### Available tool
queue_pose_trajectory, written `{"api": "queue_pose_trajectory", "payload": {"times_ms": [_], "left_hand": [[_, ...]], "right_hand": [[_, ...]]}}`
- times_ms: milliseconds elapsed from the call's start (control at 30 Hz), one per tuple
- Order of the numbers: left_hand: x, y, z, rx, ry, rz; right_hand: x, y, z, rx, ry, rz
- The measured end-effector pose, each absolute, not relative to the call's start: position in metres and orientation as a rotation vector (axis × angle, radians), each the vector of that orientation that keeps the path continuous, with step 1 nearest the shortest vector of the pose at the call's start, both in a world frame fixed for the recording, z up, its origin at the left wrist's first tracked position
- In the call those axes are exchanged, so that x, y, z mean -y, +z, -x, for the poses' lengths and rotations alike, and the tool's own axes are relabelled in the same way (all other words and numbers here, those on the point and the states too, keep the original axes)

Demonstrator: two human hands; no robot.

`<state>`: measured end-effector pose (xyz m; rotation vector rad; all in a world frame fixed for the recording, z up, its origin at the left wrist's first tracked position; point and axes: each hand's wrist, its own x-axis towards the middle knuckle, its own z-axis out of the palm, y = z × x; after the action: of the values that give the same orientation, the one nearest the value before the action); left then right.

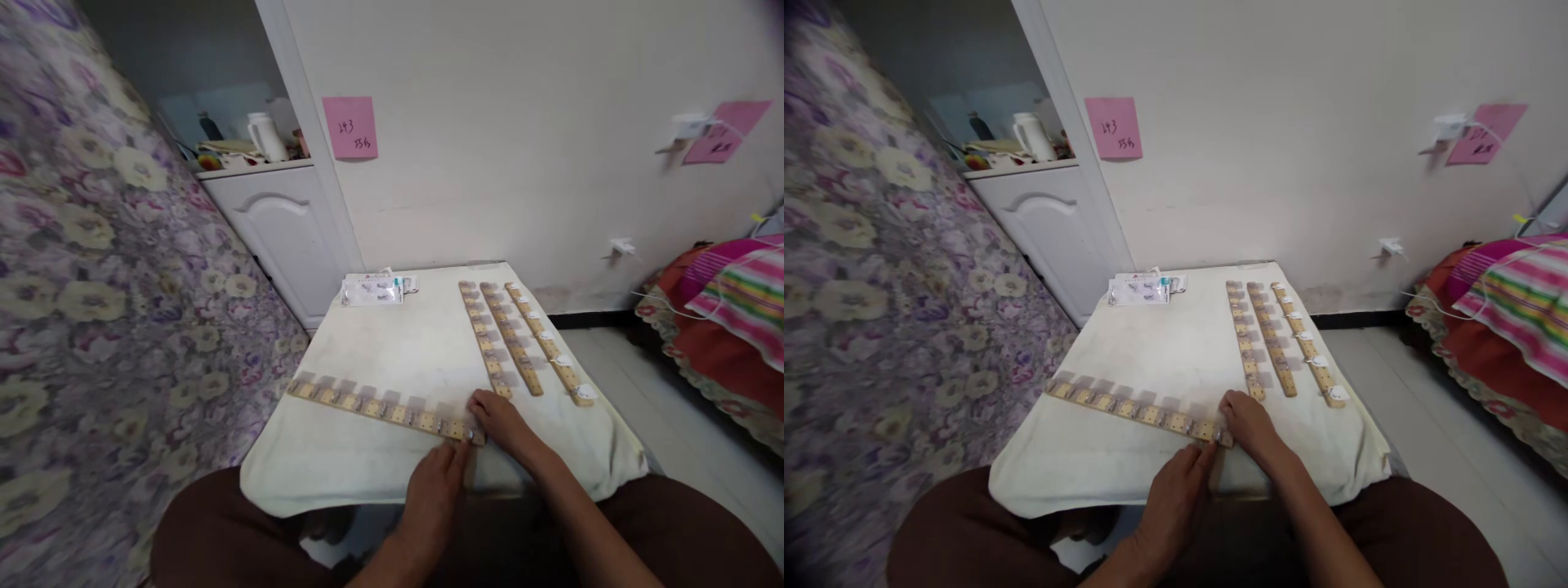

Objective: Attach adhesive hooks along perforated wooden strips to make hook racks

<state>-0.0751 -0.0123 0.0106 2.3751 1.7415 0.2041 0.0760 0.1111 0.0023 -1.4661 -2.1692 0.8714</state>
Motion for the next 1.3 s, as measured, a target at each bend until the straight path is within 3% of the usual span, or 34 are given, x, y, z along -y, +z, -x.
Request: {"api": "queue_pose_trajectory", "payload": {"times_ms": [800,1300], "left_hand": [[0.01,0.014,0.074,-1.748,0.169,-2.338],[0.009,0.007,0.076,-1.739,0.167,-2.407]], "right_hand": [[-0.109,0.011,-0.077,2.185,0.873,1.475],[-0.101,0.014,-0.083,2.018,1.113,1.448]]}}
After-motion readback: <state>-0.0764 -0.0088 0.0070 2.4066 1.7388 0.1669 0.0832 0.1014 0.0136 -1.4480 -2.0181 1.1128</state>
